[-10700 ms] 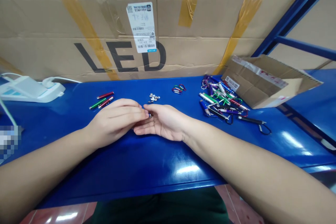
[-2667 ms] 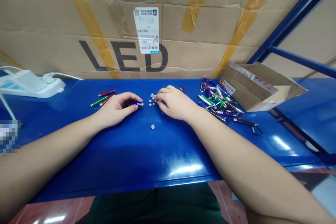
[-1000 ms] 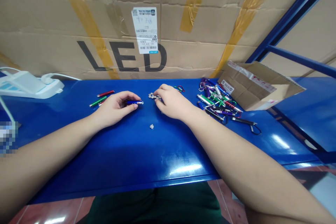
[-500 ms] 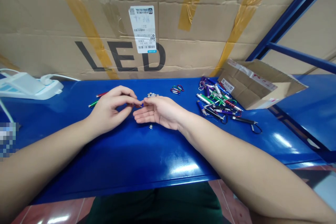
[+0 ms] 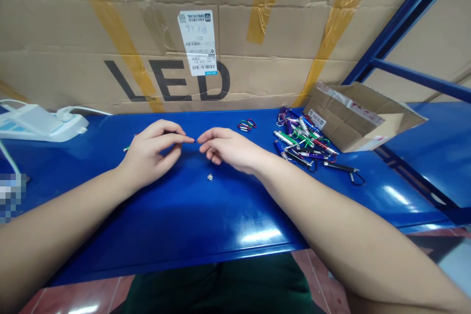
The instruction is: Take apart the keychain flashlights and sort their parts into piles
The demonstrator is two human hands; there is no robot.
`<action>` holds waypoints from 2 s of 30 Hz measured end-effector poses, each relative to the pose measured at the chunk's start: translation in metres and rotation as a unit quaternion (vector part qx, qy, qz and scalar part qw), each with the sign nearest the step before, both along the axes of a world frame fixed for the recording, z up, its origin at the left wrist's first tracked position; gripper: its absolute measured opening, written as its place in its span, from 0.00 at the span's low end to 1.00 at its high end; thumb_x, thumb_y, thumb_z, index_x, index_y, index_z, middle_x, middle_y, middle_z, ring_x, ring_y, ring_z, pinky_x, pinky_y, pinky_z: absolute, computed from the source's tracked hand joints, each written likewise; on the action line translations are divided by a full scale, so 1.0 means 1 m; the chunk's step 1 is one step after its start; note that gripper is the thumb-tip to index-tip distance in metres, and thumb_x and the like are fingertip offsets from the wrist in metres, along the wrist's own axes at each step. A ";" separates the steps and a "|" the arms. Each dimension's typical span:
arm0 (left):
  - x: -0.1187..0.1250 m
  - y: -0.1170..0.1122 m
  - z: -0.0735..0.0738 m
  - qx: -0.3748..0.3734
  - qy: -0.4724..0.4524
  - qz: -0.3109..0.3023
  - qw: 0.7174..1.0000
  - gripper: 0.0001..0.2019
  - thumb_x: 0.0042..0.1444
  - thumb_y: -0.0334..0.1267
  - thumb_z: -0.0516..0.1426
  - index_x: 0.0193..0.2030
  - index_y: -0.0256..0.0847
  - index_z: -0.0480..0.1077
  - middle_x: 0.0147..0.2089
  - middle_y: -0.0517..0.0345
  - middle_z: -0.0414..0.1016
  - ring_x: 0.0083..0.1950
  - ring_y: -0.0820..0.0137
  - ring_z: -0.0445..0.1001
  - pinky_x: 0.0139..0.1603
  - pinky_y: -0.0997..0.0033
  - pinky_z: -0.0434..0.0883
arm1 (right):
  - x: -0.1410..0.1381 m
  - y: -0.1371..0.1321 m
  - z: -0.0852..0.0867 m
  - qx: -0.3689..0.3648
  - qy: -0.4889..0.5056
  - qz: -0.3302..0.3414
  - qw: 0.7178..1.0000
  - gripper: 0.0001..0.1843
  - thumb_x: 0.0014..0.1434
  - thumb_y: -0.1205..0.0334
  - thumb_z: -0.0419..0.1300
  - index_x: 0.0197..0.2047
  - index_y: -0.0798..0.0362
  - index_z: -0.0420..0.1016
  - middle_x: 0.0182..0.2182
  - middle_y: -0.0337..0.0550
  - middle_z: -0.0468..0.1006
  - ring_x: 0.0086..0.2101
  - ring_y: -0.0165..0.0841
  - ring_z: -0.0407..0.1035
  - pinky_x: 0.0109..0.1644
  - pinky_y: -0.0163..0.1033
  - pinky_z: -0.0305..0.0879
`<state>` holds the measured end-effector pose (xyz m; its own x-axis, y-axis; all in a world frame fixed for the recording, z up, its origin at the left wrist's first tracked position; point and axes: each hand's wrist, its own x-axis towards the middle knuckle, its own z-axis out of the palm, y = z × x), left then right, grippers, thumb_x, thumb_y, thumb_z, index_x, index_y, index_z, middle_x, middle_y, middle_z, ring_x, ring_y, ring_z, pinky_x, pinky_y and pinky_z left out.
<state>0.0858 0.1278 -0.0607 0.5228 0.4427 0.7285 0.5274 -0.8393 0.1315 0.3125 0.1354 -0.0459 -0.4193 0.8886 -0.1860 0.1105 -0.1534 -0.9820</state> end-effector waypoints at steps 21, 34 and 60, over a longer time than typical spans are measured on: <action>-0.005 0.010 -0.007 -0.233 0.065 0.018 0.970 0.14 0.64 0.31 0.54 0.46 0.41 0.82 0.47 0.52 0.76 0.45 0.66 0.78 0.54 0.61 0.80 | 0.038 0.043 -0.018 0.396 -0.446 0.068 0.800 0.14 0.56 0.79 0.58 0.42 0.56 0.78 0.39 0.48 0.80 0.35 0.35 0.71 0.42 0.37 0.64; -0.006 0.010 -0.008 -0.240 0.061 0.019 0.969 0.14 0.64 0.30 0.55 0.46 0.42 0.82 0.47 0.53 0.76 0.43 0.67 0.77 0.53 0.62 0.79 | 0.038 0.040 -0.011 0.386 -0.450 0.078 0.801 0.05 0.61 0.71 0.64 0.39 0.55 0.82 0.33 0.44 0.82 0.31 0.33 0.72 0.39 0.37 0.63; -0.008 0.010 -0.006 -0.275 0.028 0.062 0.959 0.09 0.65 0.41 0.59 0.48 0.43 0.77 0.49 0.52 0.80 0.49 0.60 0.79 0.50 0.58 0.76 | 0.076 0.044 0.009 0.425 -0.491 -0.077 0.757 0.08 0.62 0.66 0.62 0.41 0.54 0.84 0.38 0.47 0.84 0.38 0.40 0.76 0.46 0.42 0.66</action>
